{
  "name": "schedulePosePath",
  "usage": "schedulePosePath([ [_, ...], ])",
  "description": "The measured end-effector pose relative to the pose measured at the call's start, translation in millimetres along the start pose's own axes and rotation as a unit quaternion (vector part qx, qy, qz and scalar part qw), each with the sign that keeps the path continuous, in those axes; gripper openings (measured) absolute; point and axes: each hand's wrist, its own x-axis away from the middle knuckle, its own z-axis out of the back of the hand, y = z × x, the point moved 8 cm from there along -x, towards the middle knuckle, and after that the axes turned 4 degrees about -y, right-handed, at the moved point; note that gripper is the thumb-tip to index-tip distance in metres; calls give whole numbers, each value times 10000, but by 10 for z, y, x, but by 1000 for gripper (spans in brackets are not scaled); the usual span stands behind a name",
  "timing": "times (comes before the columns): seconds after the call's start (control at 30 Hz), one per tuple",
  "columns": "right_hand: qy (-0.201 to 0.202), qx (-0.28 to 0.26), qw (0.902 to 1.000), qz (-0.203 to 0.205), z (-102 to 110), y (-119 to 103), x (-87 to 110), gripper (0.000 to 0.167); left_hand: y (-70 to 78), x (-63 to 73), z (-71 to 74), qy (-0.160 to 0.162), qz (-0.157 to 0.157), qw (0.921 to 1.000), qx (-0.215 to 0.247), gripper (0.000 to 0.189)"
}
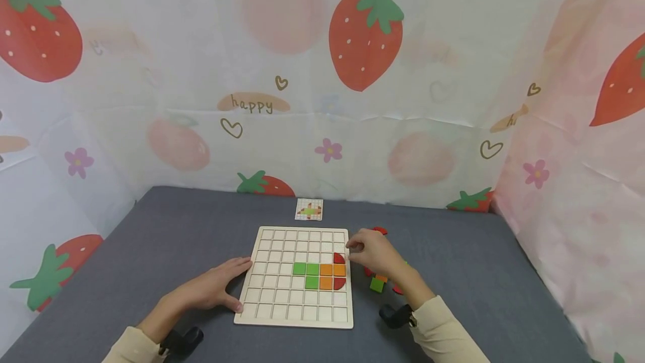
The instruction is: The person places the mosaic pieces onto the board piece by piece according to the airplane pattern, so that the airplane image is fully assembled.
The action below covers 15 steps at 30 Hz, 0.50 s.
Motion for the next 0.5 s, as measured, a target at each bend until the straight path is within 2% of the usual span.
schedulePosePath([
  [0.3, 230, 182, 9984, -474, 122, 385, 188, 18, -4, 9, -8, 21, -15, 10000, 70, 98],
  [0.5, 177, 119, 9980, -597, 178, 566, 303, 18, -23, -6, -9, 53, -5, 10000, 54, 98],
])
